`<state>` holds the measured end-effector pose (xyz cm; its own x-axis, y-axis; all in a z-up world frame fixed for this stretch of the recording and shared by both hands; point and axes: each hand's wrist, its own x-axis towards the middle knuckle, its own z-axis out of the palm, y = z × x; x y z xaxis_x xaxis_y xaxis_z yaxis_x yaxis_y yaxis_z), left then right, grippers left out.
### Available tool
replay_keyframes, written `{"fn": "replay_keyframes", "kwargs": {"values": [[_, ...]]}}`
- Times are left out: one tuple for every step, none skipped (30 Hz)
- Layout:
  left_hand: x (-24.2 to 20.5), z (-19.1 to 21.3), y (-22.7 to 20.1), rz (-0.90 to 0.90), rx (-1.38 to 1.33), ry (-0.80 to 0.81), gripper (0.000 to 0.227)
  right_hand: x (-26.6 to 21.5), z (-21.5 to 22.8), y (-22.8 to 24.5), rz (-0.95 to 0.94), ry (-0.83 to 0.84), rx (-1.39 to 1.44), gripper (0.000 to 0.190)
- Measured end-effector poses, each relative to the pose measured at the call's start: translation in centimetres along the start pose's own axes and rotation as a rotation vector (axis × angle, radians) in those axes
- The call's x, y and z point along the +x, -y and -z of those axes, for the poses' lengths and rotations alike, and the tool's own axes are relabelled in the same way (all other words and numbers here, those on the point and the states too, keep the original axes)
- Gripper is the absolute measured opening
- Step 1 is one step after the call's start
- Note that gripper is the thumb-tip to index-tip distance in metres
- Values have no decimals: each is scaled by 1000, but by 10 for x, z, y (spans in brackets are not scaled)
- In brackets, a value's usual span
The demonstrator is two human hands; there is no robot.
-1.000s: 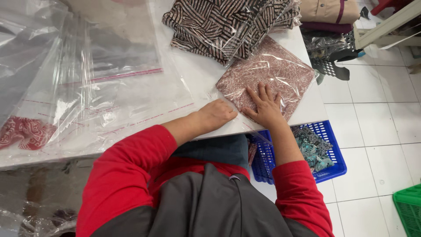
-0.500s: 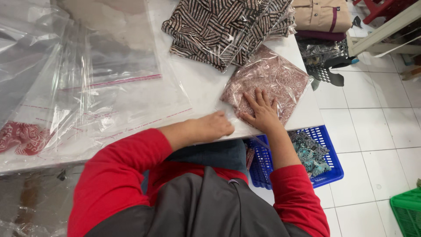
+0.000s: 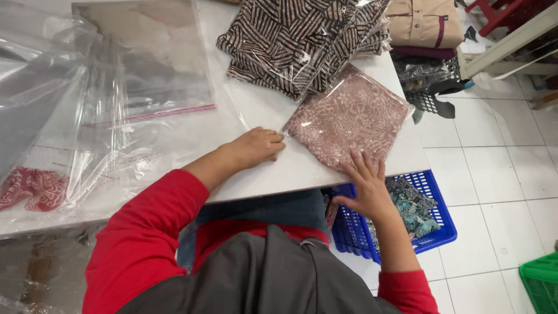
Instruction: The person folds patterned garments and places them into clear plastic bags on a white table. They retrieve items from a blue basket, fold them, insert them into bags, and stack the sealed packages on the table.
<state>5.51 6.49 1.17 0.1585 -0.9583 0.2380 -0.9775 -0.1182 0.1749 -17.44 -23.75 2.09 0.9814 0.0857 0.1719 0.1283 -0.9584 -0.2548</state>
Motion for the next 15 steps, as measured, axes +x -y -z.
{"fn": "replay_keyframes", "kwargs": {"values": [[-6,-8,0,-15,-38,-29,37,-21,-3,4,-17,-17,-53,89],[-8,-11,4,-32,-58,-66,31,-33,-6,5,1,-144,-89,67],[-10,-13,7,-50,-78,-103,26,-41,-9,7,18,-270,-124,45],[-9,-14,9,-37,-110,-131,22,-48,-11,7,30,-396,-159,26],[-8,-14,10,-24,-142,-159,18,-54,-12,6,10,-450,-107,22],[-7,-14,11,-8,-173,-188,14,-57,-13,6,-6,-502,-53,18],[-6,-13,10,-13,-150,-225,12,-57,-14,5,-20,-554,2,15],[-7,-11,8,-20,-130,-256,11,-59,-15,7,-44,-586,52,14],[-8,-8,5,-27,-110,-288,11,-61,-16,8,-68,-617,102,13],[-7,-4,2,-26,-136,-339,10,-60,-14,7,-88,-650,151,12],[-7,-1,0,-25,-162,-391,10,-60,-13,6,-168,-655,235,11],[-7,3,-3,-24,-191,-441,11,-61,-13,7,-250,-657,320,11],[-5,6,-5,17,-218,-435,11,-61,-13,6,-330,-657,406,11],[-5,7,-8,63,-248,-427,12,-62,-16,6,-452,-647,485,12],[-3,8,-10,108,-277,-419,12,-62,-19,5,-574,-635,564,14]]}}
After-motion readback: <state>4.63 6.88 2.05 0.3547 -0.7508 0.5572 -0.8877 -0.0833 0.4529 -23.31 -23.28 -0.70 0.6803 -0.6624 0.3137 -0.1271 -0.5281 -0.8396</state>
